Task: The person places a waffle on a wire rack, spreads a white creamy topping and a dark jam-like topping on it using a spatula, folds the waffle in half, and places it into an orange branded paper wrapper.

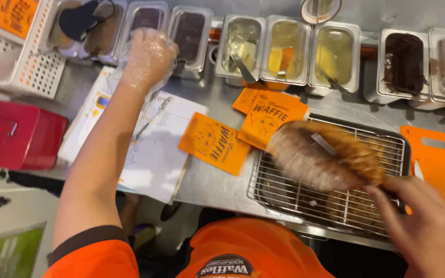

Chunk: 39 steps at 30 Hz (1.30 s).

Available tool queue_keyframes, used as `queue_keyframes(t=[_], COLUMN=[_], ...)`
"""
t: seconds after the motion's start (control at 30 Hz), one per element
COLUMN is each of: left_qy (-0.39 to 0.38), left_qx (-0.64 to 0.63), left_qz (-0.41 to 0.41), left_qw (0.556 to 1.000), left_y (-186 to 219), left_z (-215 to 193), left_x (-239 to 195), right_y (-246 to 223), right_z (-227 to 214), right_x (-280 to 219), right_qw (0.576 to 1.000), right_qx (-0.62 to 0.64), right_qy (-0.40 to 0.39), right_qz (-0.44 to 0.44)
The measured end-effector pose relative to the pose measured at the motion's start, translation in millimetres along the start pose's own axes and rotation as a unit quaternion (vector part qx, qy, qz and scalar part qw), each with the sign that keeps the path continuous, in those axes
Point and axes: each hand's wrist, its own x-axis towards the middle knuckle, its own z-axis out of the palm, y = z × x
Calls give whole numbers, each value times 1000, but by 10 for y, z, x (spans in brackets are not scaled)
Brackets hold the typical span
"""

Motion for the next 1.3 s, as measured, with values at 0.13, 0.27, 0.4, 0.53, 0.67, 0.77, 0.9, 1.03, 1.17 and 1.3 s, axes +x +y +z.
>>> queue_keyframes(t=[0.13,0.27,0.4,0.53,0.67,0.77,0.9,1.03,1.17,1.3], left_qy=[-106,-146,-200,-213,40,263,127,-65,-258,-255], left_qx=[-32,-72,-116,-111,-108,-187,-624,-700,-812,-782], left_qz=[101,111,63,38,2,-40,-115,-162,-379,-399], left_qw=[989,980,971,970,993,946,762,693,362,406], left_y=[-239,-748,-1094,-944,-634,-190,765,1911,2690,3079], left_z=[-17,-178,-234,-321,-696,-989,-1318,-1477,-1265,-1202], left_x=[199,657,990,1100,991,846,394,199,195,173], right_y=[-16,525,673,140,-29,77,147,-26,-104,98], right_z=[122,384,529,419,292,295,150,312,940,1044], right_x=[-81,-312,-501,-613,-536,-551,-593,-633,-670,-914], right_qw=[998,984,960,971,972,962,940,874,785,851], right_qx=[20,59,124,-44,-41,-23,69,336,439,365], right_qy=[57,131,125,85,135,188,241,157,51,13], right_qz=[14,110,217,217,188,198,230,314,435,378])
